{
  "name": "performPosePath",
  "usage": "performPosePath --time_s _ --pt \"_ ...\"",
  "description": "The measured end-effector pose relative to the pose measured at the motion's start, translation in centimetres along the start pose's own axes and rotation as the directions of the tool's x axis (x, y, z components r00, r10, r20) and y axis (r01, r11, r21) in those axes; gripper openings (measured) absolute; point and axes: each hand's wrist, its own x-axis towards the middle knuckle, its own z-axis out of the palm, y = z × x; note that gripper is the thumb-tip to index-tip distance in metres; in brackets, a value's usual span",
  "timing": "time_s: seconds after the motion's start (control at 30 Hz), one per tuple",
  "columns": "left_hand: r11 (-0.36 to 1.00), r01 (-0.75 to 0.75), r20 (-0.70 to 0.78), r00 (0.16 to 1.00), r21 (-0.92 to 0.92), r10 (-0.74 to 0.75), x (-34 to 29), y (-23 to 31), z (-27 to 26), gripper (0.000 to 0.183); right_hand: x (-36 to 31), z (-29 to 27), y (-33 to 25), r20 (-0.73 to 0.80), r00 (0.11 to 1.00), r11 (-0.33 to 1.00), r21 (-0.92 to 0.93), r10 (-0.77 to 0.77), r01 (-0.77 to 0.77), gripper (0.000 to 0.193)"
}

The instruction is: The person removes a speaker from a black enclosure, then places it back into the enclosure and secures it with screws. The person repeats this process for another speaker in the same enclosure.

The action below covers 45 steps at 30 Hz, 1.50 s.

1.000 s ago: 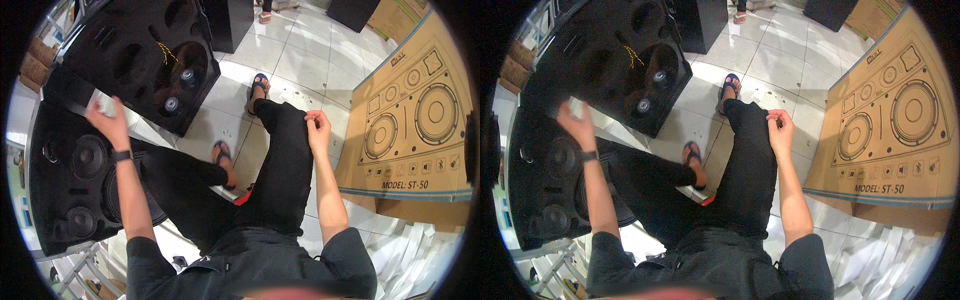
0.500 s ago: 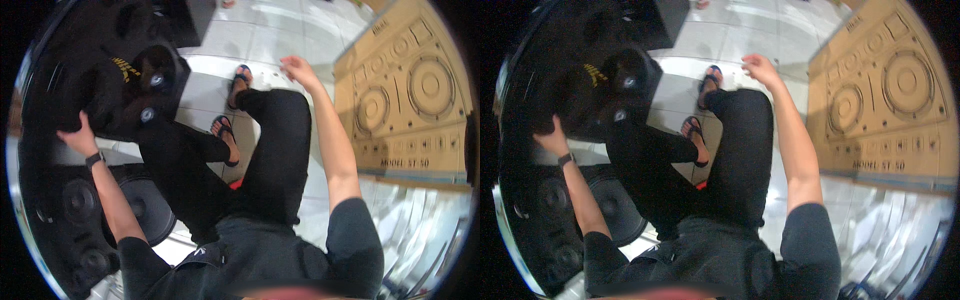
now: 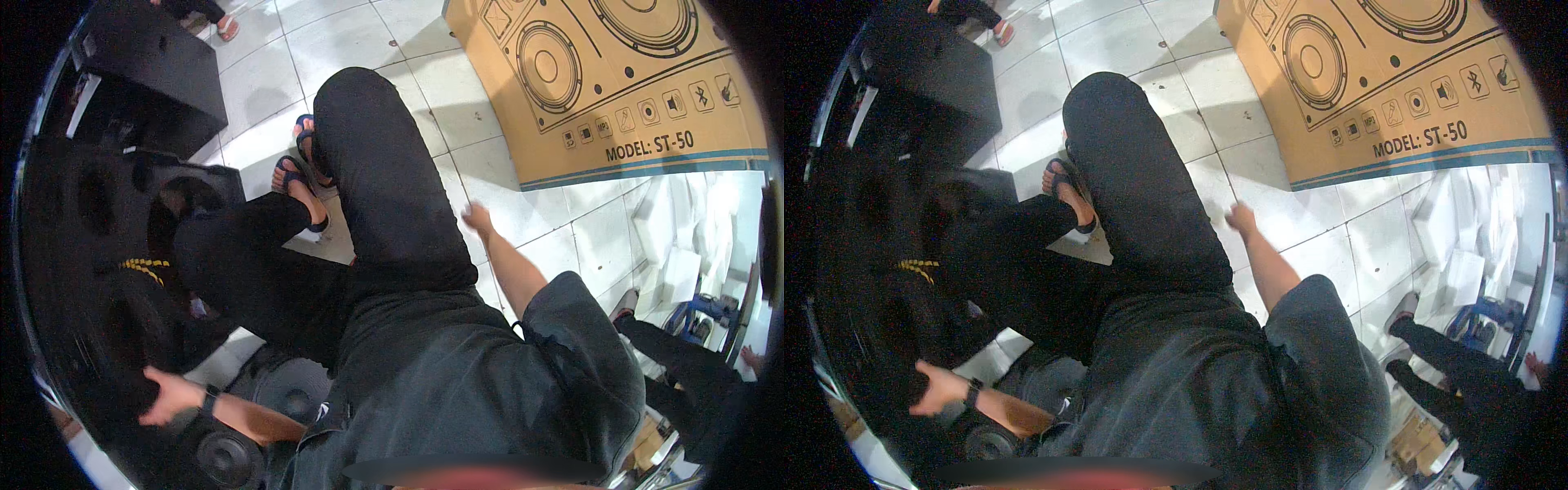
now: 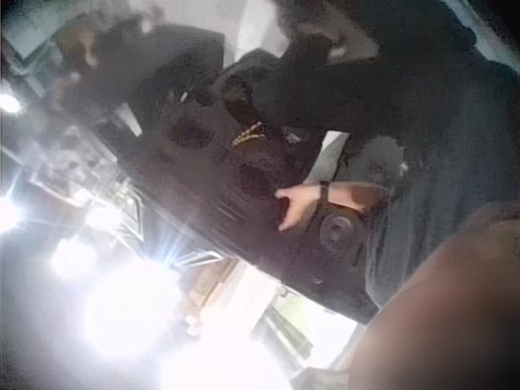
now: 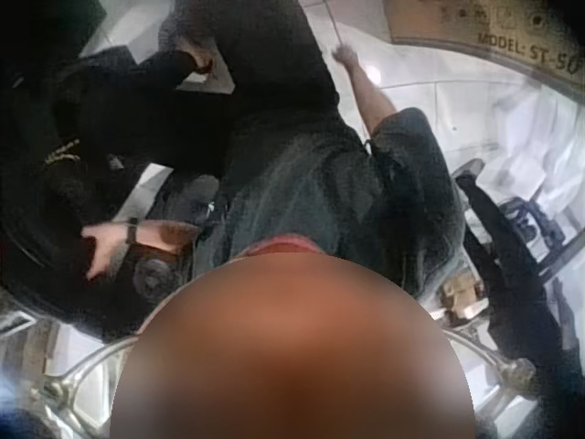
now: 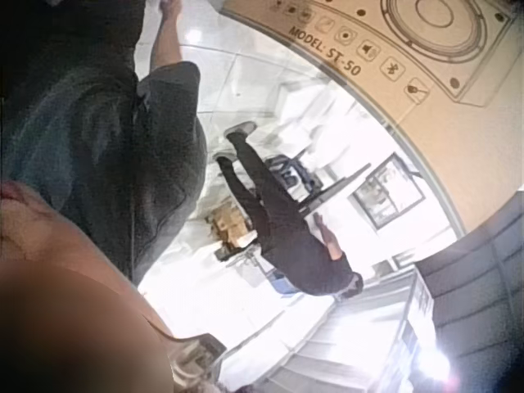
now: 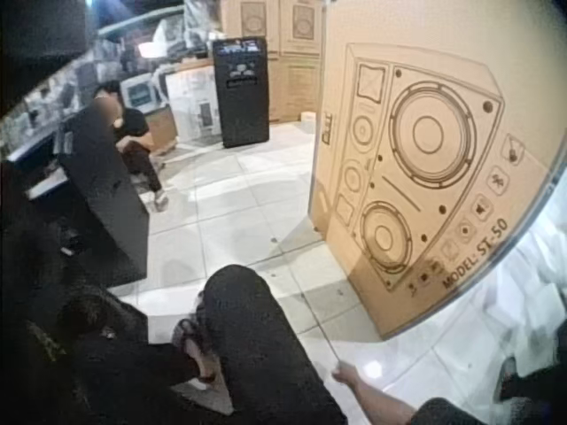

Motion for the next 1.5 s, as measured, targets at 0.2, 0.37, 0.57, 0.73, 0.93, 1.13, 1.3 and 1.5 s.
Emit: performPosePath --time_s 0.2,0.37,0.57,0.73,0.93,1.13,1.3,1.5 --pt "0.42 -0.273 -0.29 0.957 -0.866 0.024 2.1 14.6 -3.8 0.065 -5.5 12.2 4.2 0.545 0.825 0.988 -0.106 0.15 -0.11 0.052" --pt "0.128 0.029 0.054 0.98 -0.991 0.193 2.7 27.9 0.8 0.034 5.4 2.6 -4.1 0.286 0.951 0.856 0.454 0.122 -0.246 0.054" --pt "0.034 0.5 0.474 0.792 -0.865 0.385 4.1 39.0 10.1 0.029 14.6 -25.3 -20.2 -0.104 0.994 0.239 0.965 -0.014 0.104 0.034" --pt "0.234 0.662 0.696 0.709 -0.712 0.11 3.4 43.9 21.0 0.07 17.5 -40.3 -30.2 -0.372 0.928 0.142 0.917 -0.03 0.372 0.045" --pt "0.57 0.681 0.782 0.614 -0.46 -0.103 3.3 49.8 34.5 0.106 19.6 -43.9 -36.7 -0.324 0.929 0.166 0.921 -0.178 0.353 0.04" --pt "0.641 0.683 0.724 0.631 -0.35 -0.277 -1.4 53.0 43.0 0.128 25.4 -48.7 -39.6 -0.216 0.975 0.371 0.902 -0.061 0.223 0.04" --pt "0.689 0.533 0.527 0.811 -0.491 -0.253 -3.2 51.8 44.4 0.131 31.2 -54.8 -46.5 -0.269 0.948 0.418 0.851 -0.172 0.317 0.041" --pt "0.656 0.441 0.425 0.884 -0.613 -0.196 -6.3 51.7 45.7 0.123 38.1 -62.3 -61.0 -0.267 0.845 0.48 0.726 -0.464 0.493 0.038"
